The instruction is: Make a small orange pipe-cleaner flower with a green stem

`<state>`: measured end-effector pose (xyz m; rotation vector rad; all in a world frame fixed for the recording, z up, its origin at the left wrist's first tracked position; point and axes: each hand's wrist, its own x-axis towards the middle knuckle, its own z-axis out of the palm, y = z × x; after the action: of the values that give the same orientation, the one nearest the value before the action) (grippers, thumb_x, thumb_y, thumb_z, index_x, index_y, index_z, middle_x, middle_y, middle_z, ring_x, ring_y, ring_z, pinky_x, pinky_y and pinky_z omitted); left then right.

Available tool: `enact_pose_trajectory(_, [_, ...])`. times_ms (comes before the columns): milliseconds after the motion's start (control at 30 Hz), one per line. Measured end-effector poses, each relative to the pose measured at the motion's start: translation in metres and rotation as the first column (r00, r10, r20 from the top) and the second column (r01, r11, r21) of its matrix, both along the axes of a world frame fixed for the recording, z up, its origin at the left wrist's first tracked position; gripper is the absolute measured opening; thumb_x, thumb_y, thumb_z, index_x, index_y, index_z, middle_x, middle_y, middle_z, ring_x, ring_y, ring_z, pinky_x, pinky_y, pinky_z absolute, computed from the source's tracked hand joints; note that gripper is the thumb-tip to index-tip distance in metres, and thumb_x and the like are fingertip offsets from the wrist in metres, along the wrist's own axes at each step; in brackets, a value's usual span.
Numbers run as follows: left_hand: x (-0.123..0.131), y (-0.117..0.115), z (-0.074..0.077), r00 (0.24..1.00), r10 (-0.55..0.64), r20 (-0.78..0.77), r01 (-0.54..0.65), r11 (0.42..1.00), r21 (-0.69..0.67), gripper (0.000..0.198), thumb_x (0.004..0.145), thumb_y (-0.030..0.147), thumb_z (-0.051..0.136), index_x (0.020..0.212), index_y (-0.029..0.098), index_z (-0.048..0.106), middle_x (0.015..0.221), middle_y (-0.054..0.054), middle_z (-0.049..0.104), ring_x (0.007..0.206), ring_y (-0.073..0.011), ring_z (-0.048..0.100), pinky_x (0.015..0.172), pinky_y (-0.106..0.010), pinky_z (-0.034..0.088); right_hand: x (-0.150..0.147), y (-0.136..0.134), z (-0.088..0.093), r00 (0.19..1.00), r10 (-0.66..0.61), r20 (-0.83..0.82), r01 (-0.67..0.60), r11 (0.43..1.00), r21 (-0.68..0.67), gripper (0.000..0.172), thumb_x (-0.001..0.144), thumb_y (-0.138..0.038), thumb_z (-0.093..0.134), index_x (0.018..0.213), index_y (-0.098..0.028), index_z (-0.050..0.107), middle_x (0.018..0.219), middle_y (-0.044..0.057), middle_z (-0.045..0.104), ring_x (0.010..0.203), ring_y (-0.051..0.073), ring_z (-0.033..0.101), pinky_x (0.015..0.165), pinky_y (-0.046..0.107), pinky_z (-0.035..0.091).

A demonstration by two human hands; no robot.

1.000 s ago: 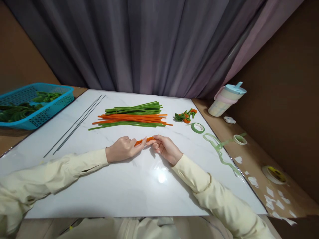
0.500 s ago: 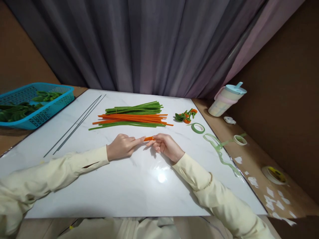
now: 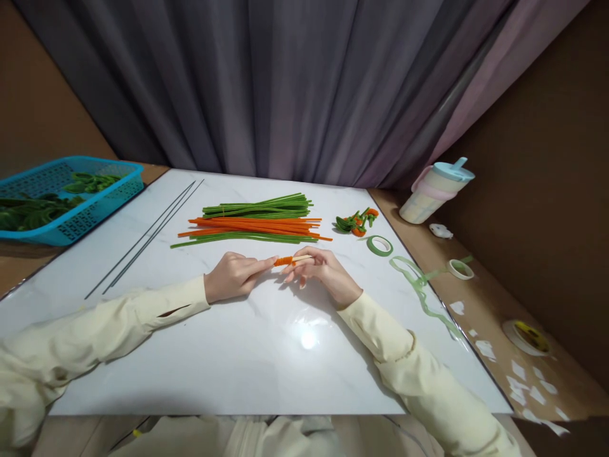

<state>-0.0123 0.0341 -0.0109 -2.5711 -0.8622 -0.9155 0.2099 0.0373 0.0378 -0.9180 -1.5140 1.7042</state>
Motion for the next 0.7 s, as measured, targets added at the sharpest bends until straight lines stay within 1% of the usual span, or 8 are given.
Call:
enact_pose_trajectory(100, [0.0,0.0,0.0,1.0,-0.021,-0.014,0.022,1.0,0.02,0.035,0.081,0.013,0.04,0.111,0.017,0.058,0.05,0.003,0.058,0.039,-0.009,0.046,0.044,-0.021,0.032,0.003,0.001,0.004,0.996,0.04,0.075,-0.044,0.998,0.041,0.012,0.071,-0.021,0.062,0.08,-0.014,0.058,0.075,0.007,0.067,0.066,0.016,0.061,0.055,0.025,0.044])
enact_pose_trajectory(233, [0.001,-0.001,0.001,0.999,-0.034,-0.031,0.036,0.998,0.053,0.034,0.083,0.015,0.04,0.111,0.017,0.058,0.05,0.004,0.058,0.038,-0.0087,0.046,0.042,-0.021,0.029,0.004,0.002,0.008,0.977,0.091,0.192,-0.113,0.988,0.107,0.021,0.074,-0.033,0.064,0.08,-0.014,0.06,0.074,0.006,0.064,0.066,0.015,0.059,0.056,0.026,0.044])
enact_pose_trajectory(367, [0.001,-0.002,0.001,0.998,-0.032,-0.055,0.037,0.994,0.104,0.034,0.082,0.016,0.04,0.111,0.018,0.058,0.051,0.004,0.057,0.036,-0.0092,0.043,0.04,-0.023,0.026,0.003,0.002,0.005,0.927,0.041,0.372,-0.123,0.972,0.2,0.031,0.079,-0.045,0.056,0.077,-0.014,0.06,0.066,0.003,0.061,0.057,0.012,0.053,0.055,0.025,0.04])
enact_pose_trajectory(433, [0.001,-0.002,0.001,0.997,-0.035,-0.07,0.044,0.991,0.129,0.034,0.082,0.016,0.04,0.111,0.017,0.058,0.051,0.004,0.057,0.035,-0.0096,0.043,0.039,-0.023,0.025,0.004,0.003,0.001,0.887,0.019,0.462,-0.176,0.938,0.3,0.033,0.083,-0.045,0.049,0.076,-0.015,0.06,0.064,0.003,0.06,0.057,0.012,0.051,0.056,0.024,0.039])
enact_pose_trajectory(500, [0.001,-0.001,0.0,0.996,-0.046,-0.08,0.055,0.993,0.108,0.033,0.083,0.016,0.04,0.11,0.018,0.058,0.052,0.004,0.058,0.036,-0.0095,0.044,0.039,-0.023,0.025,0.004,0.004,-0.004,0.833,-0.059,0.55,-0.24,0.858,0.455,0.033,0.087,-0.043,0.045,0.077,-0.016,0.062,0.068,0.004,0.061,0.06,0.012,0.051,0.059,0.025,0.038])
enact_pose_trajectory(600, [0.001,-0.001,-0.001,0.996,-0.05,-0.068,0.051,0.999,0.013,0.03,0.087,0.02,0.038,0.109,0.019,0.059,0.053,0.003,0.06,0.04,-0.0085,0.048,0.041,-0.021,0.028,0.004,0.005,-0.012,0.782,-0.201,0.589,-0.325,0.675,0.662,0.031,0.089,-0.039,0.043,0.086,-0.016,0.062,0.078,0.007,0.063,0.07,0.016,0.053,0.066,0.028,0.039])
enact_pose_trajectory(667, [0.001,-0.001,0.0,0.997,-0.045,-0.055,0.043,0.999,-0.031,0.029,0.089,0.023,0.037,0.108,0.019,0.059,0.052,0.003,0.06,0.039,-0.0081,0.049,0.042,-0.02,0.029,0.003,0.004,-0.018,0.764,-0.252,0.594,-0.378,0.571,0.729,0.03,0.09,-0.038,0.042,0.088,-0.015,0.061,0.08,0.009,0.062,0.075,0.018,0.053,0.07,0.031,0.039])
enact_pose_trajectory(700, [0.002,-0.002,0.0,0.997,-0.046,-0.055,0.044,0.998,-0.036,0.029,0.09,0.024,0.037,0.108,0.02,0.06,0.051,0.003,0.059,0.039,-0.0081,0.048,0.041,-0.021,0.028,0.003,0.003,-0.02,0.75,-0.272,0.602,-0.402,0.535,0.743,0.031,0.091,-0.037,0.04,0.088,-0.014,0.06,0.08,0.01,0.062,0.075,0.019,0.053,0.071,0.031,0.039])
